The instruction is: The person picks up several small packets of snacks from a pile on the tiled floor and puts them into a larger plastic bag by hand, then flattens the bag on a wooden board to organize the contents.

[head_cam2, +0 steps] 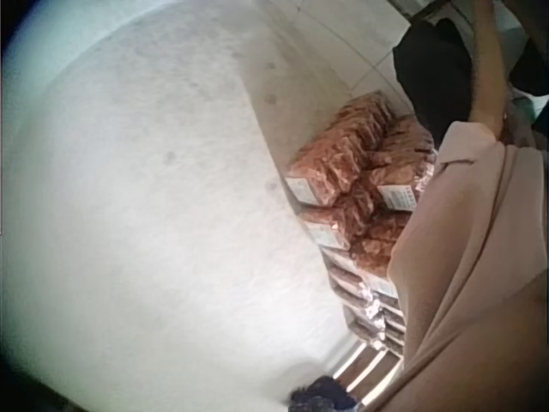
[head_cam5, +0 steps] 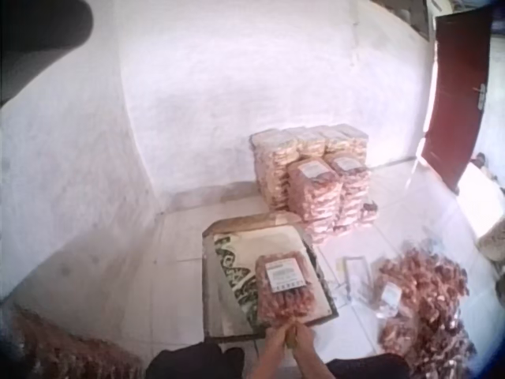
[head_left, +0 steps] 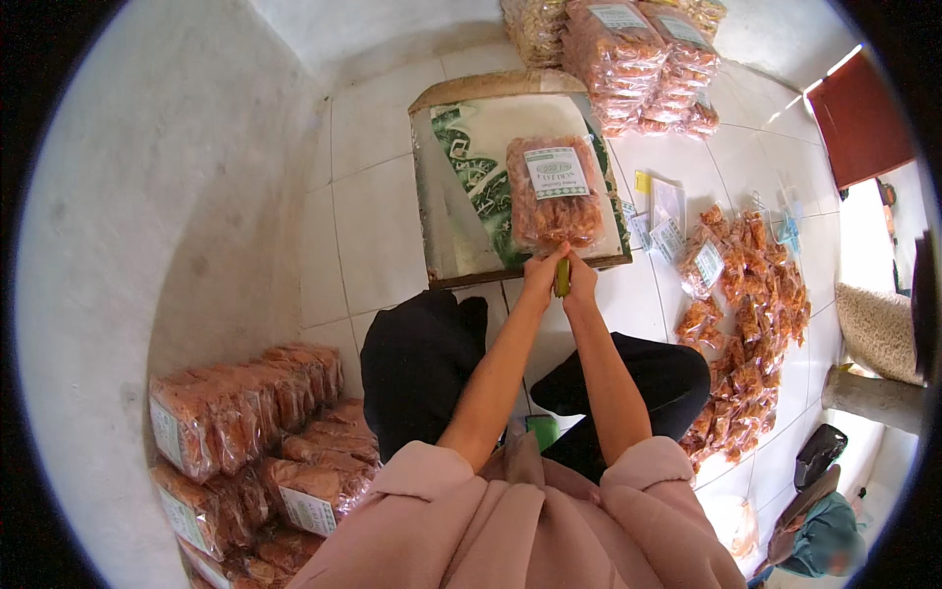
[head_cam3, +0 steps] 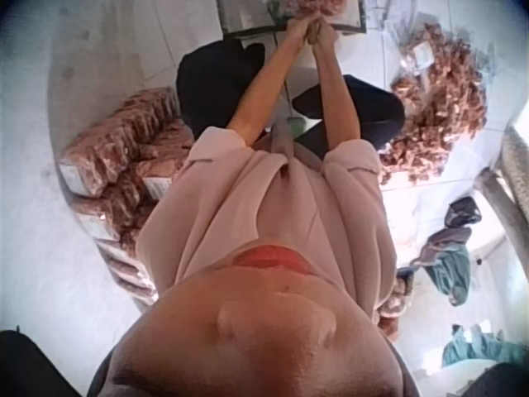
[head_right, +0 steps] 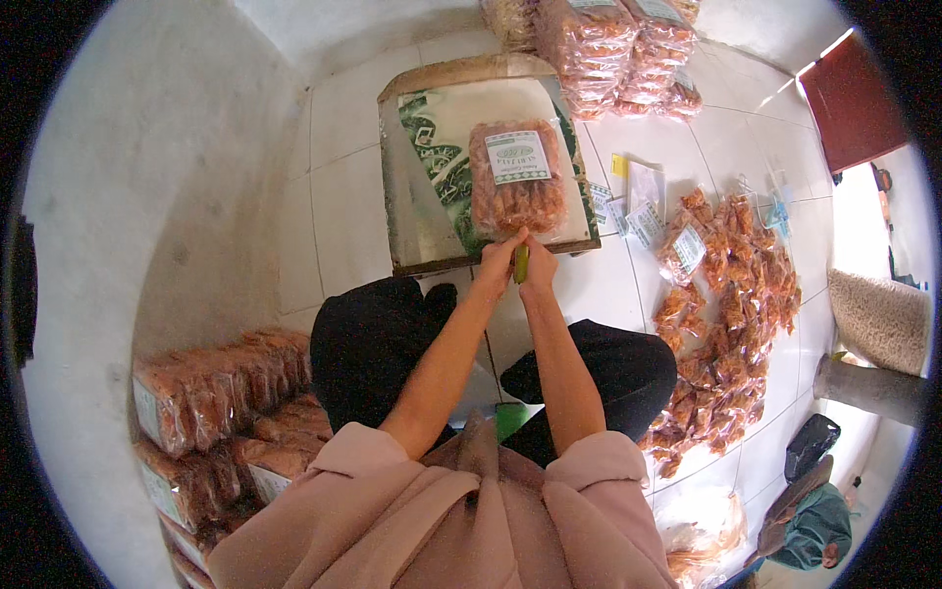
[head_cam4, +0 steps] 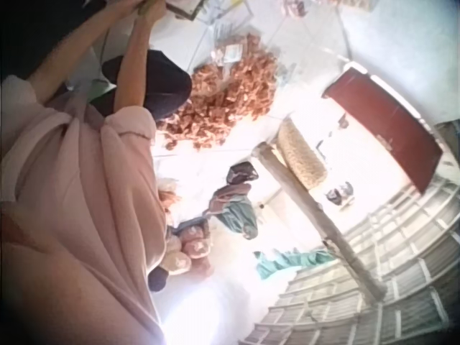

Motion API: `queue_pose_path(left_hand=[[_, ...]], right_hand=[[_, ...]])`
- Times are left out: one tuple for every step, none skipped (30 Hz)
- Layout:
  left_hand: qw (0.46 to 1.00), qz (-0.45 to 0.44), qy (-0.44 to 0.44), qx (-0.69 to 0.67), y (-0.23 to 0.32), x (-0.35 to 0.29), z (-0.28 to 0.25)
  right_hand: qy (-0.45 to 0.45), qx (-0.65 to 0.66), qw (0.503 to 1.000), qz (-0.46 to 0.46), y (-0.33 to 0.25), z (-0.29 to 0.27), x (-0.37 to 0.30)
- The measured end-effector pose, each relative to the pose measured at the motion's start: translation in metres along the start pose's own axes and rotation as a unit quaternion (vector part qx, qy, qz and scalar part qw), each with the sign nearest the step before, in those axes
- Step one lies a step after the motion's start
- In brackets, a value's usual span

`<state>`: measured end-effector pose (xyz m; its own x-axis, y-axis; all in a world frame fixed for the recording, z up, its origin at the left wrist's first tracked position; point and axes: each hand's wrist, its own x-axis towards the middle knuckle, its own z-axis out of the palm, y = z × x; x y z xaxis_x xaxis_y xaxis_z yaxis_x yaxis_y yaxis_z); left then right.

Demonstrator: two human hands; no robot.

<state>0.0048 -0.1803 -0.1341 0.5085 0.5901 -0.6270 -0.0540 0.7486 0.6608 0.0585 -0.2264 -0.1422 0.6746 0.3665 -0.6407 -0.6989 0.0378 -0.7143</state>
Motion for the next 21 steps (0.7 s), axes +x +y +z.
queue_pose_path(left_hand=[[0.999,-0.006,0.028,0.031,-0.002,0.000,0.007],[0.996,-0.010,0.056,0.063,-0.008,0.004,0.013],[0.997,-0.008,0.046,0.068,-0.014,0.006,0.019],[0.994,-0.003,0.074,0.086,-0.023,0.016,0.000],[0.990,-0.005,0.098,0.103,-0.034,0.022,-0.011],[0.989,-0.005,0.101,0.111,-0.045,0.021,-0.012],[0.987,0.016,0.106,0.116,-0.056,0.018,-0.009],[0.985,0.038,0.111,0.122,-0.068,0.015,-0.006],[0.983,0.062,0.132,0.112,-0.083,-0.017,0.047],[0.983,0.061,0.124,0.118,-0.087,-0.022,0.057],[0.971,0.127,0.045,0.200,-0.097,-0.022,0.070],[0.941,0.192,-0.038,0.275,-0.108,-0.020,0.084],[0.885,0.264,-0.022,0.382,-0.121,0.006,0.073],[0.886,0.253,-0.042,0.386,-0.132,0.015,0.087],[0.866,0.242,-0.057,0.434,-0.144,0.024,0.101],[0.841,0.239,-0.064,0.481,-0.151,0.038,0.110],[0.834,0.248,-0.094,0.484,-0.157,0.054,0.118],[0.832,0.244,-0.106,0.487,-0.165,0.067,0.127],[0.841,0.222,-0.108,0.482,-0.170,0.082,0.130],[0.849,0.201,-0.109,0.477,-0.175,0.098,0.134],[0.845,0.183,-0.100,0.492,-0.178,0.115,0.138]], right_hand=[[0.003,0.005,1.000,-0.007,-0.004,-0.007,0.006],[-0.042,-0.005,0.999,0.025,-0.006,-0.015,0.013],[-0.087,-0.015,0.995,0.056,-0.009,-0.025,0.020],[-0.100,-0.006,0.993,0.062,-0.006,-0.016,0.012],[-0.129,-0.029,0.986,0.101,-0.005,-0.013,0.003],[-0.153,-0.052,0.977,0.137,-0.007,-0.016,-0.004],[-0.153,-0.046,0.977,0.141,-0.011,-0.021,-0.010],[-0.138,-0.054,0.977,0.152,-0.016,-0.027,-0.013],[-0.083,-0.059,0.983,0.152,-0.028,-0.066,0.001],[-0.077,-0.051,0.984,0.149,-0.032,-0.080,0.008],[-0.070,-0.006,0.992,0.108,-0.033,-0.102,0.023],[-0.061,0.039,0.995,0.065,-0.035,-0.125,0.040],[-0.061,0.011,0.998,0.013,-0.035,-0.118,0.049],[-0.039,0.019,0.999,0.010,-0.039,-0.134,0.066],[-0.008,0.022,0.999,-0.023,-0.043,-0.152,0.084],[0.012,0.024,0.998,-0.056,-0.046,-0.161,0.100],[0.024,0.029,0.998,-0.059,-0.048,-0.173,0.114],[0.042,0.029,0.998,-0.044,-0.049,-0.183,0.128],[0.052,0.029,0.998,-0.027,-0.048,-0.187,0.142],[0.060,0.029,0.998,-0.009,-0.047,-0.189,0.156],[0.050,0.023,0.998,-0.012,-0.047,-0.192,0.169]])
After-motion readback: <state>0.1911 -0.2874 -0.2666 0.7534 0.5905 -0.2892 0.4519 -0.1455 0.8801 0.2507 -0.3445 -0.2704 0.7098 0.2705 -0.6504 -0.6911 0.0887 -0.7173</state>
